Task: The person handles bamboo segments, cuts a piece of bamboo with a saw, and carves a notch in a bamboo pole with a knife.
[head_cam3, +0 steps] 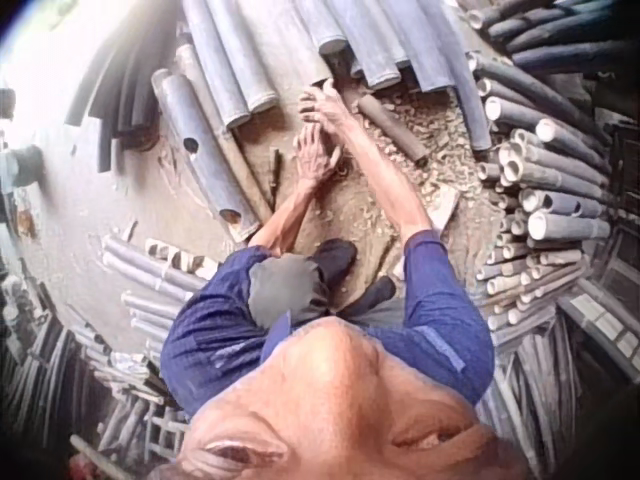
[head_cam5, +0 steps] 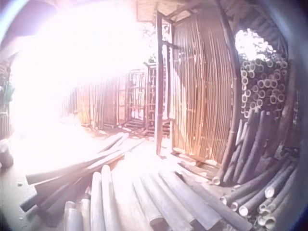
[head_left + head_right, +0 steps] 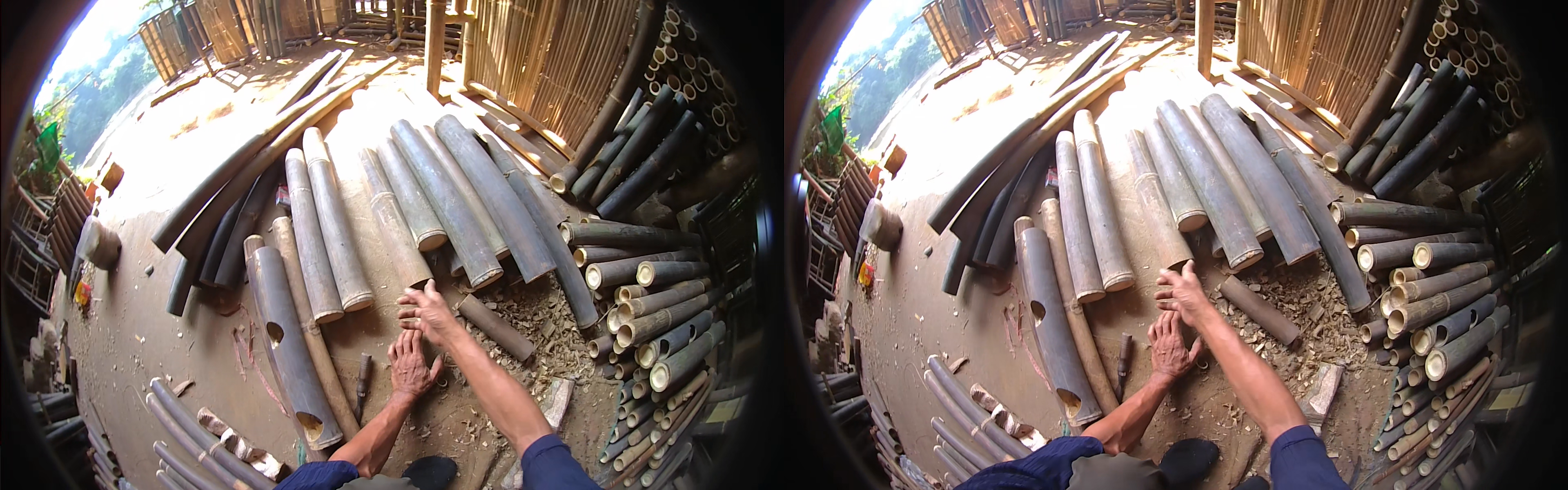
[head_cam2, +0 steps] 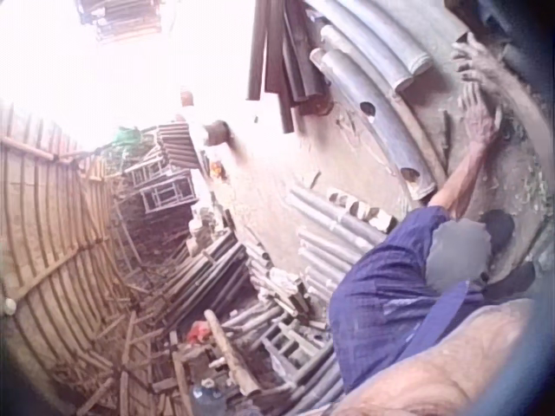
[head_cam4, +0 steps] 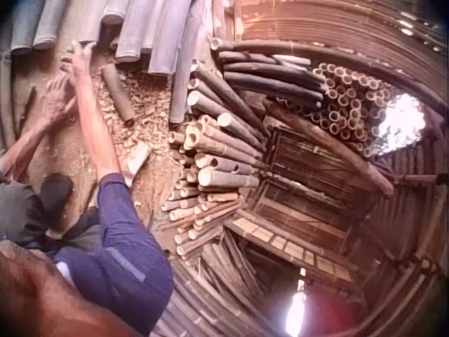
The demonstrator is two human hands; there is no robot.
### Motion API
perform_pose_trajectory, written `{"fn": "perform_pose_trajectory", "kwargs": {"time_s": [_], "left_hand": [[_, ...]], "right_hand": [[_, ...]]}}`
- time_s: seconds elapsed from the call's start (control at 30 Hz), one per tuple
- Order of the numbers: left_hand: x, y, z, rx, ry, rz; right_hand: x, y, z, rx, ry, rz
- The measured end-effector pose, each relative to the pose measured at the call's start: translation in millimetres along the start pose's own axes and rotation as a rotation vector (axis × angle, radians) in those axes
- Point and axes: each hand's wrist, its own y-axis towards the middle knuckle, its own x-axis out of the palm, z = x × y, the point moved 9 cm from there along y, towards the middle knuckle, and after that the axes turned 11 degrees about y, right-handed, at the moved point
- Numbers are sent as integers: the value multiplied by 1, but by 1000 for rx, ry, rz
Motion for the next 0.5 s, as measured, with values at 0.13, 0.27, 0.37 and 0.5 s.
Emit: {"fn": "perform_pose_trajectory", "kwargs": {"time_s": [0.13,0.27,0.37,0.5], "left_hand": [[13,-1,-2,46,177,-1],[26,-1,-14,-4,124,-137],[13,0,0,35,78,-7],[-4,3,-1,25,29,86]], "right_hand": [[34,2,24,71,4,-94],[35,-17,17,61,-95,-199],[-5,-24,5,-44,11,-115],[-37,-66,-17,-267,243,122]]}}
